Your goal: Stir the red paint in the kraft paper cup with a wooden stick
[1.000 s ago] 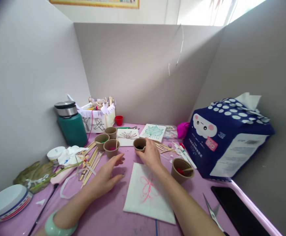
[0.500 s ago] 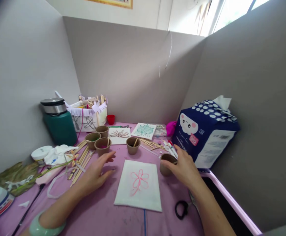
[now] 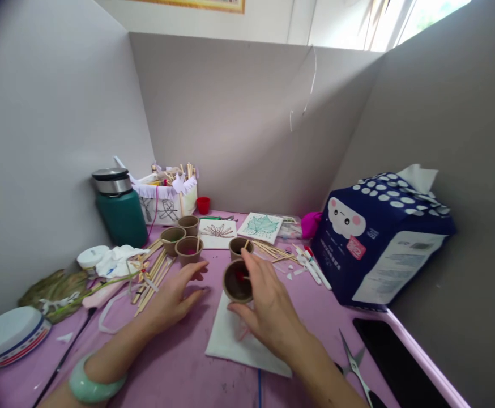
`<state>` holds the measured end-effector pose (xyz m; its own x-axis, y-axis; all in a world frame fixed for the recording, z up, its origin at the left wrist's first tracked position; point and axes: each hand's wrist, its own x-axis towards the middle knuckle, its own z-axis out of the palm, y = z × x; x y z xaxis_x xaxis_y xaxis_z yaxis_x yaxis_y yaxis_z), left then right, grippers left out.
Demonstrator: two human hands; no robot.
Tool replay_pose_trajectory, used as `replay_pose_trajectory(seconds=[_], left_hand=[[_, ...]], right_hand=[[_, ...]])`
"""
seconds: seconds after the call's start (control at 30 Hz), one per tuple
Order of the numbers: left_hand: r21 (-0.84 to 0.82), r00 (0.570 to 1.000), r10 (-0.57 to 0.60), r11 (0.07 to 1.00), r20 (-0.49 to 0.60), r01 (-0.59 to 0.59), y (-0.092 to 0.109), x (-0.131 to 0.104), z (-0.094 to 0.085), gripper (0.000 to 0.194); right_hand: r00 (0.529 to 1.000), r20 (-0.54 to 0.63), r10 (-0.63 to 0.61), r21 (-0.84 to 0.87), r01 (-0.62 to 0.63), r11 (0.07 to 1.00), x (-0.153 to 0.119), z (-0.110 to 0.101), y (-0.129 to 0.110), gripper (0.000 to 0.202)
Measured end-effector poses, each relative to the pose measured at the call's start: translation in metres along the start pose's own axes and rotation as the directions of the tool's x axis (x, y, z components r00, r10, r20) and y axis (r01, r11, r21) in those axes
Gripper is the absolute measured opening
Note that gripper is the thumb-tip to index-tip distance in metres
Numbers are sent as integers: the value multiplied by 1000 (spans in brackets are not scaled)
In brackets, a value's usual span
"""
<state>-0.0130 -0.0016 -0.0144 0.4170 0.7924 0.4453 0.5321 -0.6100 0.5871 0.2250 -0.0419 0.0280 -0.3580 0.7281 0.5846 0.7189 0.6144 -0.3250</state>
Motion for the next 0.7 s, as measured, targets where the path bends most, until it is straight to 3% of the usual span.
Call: replay_pose_trajectory(seconds=[0.2, 0.37, 0.43, 0.57, 0.7], left_hand=[[-128, 999, -3, 992, -49, -3, -6, 4, -4, 70], [-177, 992, -125, 977, 0, 123, -6, 5, -1, 63], [-205, 987, -158, 966, 24, 160, -4, 5, 0, 56], [-197, 964, -262, 944, 36, 264, 0, 7, 2, 52], [-209, 956, -292, 933, 40, 294, 2, 10, 6, 61]], right_hand=[[993, 84, -77, 168, 62, 984, 39, 46, -16, 96], [988, 139, -74, 218, 42, 975, 39, 68, -10, 94], [994, 101, -50, 197, 30, 980, 35, 65, -5, 81], [998, 6, 64, 133, -64, 989, 32, 55, 5, 31], [991, 38, 132, 171, -136, 976, 31, 58, 11, 17]])
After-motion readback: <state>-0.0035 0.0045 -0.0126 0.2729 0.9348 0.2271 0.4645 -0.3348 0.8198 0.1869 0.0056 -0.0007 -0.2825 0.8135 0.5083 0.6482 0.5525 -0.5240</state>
